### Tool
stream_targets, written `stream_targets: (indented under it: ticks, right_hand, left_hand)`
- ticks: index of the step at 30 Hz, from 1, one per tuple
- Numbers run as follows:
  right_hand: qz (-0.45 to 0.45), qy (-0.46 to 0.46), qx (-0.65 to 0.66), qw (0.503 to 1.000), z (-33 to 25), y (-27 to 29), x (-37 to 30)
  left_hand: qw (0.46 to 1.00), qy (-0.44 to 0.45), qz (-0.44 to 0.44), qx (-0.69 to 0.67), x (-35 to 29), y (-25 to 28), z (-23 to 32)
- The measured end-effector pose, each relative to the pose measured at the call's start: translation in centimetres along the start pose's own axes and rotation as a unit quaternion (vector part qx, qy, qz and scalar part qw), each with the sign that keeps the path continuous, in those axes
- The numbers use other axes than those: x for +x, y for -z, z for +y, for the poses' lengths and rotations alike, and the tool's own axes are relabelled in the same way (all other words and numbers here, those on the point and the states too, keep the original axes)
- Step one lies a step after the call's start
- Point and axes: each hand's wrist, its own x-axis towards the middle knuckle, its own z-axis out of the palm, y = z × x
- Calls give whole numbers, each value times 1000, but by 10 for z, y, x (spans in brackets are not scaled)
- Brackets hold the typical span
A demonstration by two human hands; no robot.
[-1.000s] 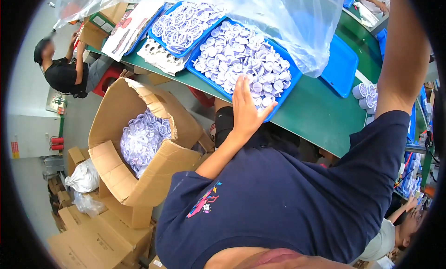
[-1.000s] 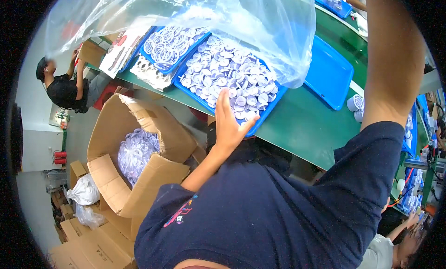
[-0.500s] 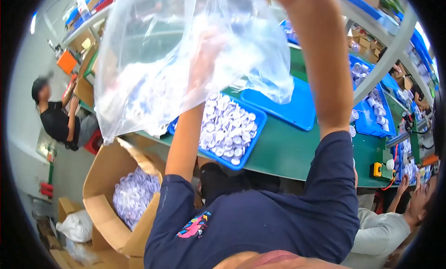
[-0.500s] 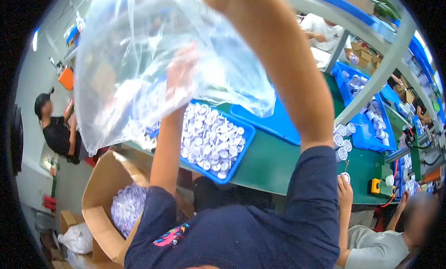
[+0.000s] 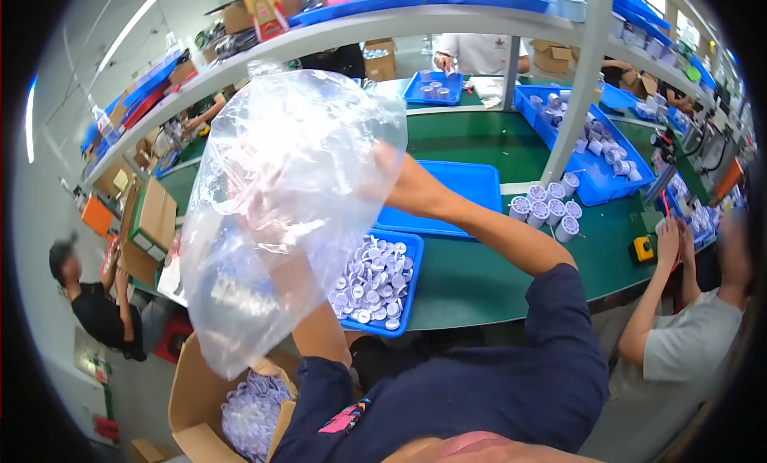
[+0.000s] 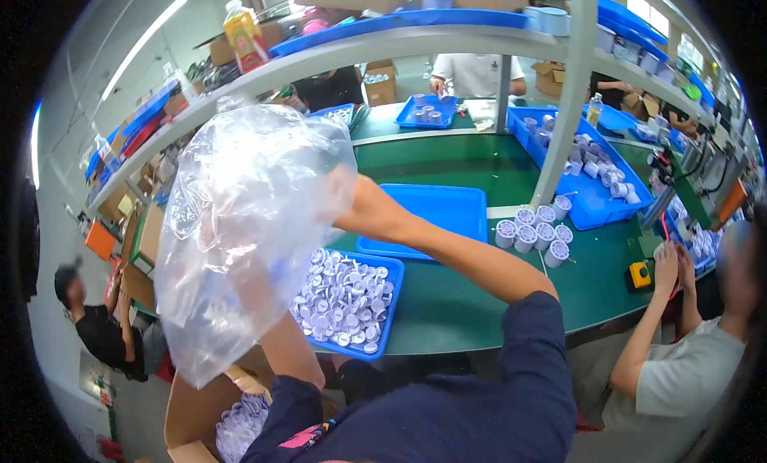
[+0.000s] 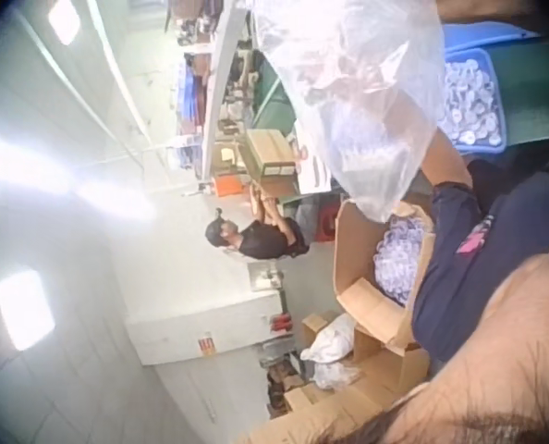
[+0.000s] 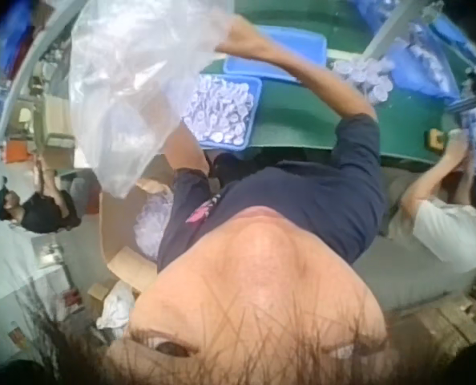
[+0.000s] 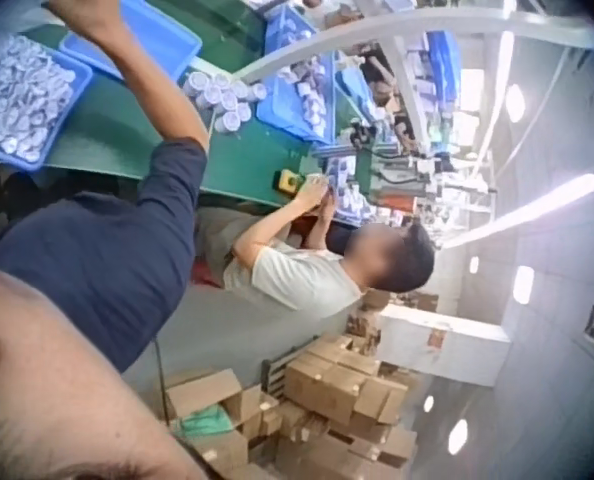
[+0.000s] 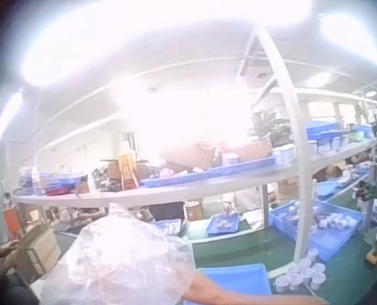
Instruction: Assembling small electronic components and organizing them into trays on a factory production line.
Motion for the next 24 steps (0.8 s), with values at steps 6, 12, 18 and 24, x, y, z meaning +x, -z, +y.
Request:
stream_targets:
  ticks: [6, 12, 18, 24]
  right_hand:
    - [-70, -169, 249, 951, -53, 23, 8]
    - [-13, -103, 213, 972, -81, 123, 21]
    - [4, -94, 68, 993, -84, 151, 1]
    - [-94, 61, -157, 981, -96, 148, 3]
  left_hand:
    - [989, -3, 5, 147, 2, -62, -10]
    - [958, -5, 24, 285, -19, -80, 32]
    - [881, -65, 170, 436, -2, -99, 77]
    - [661, -122, -98, 734, -56, -196, 84]
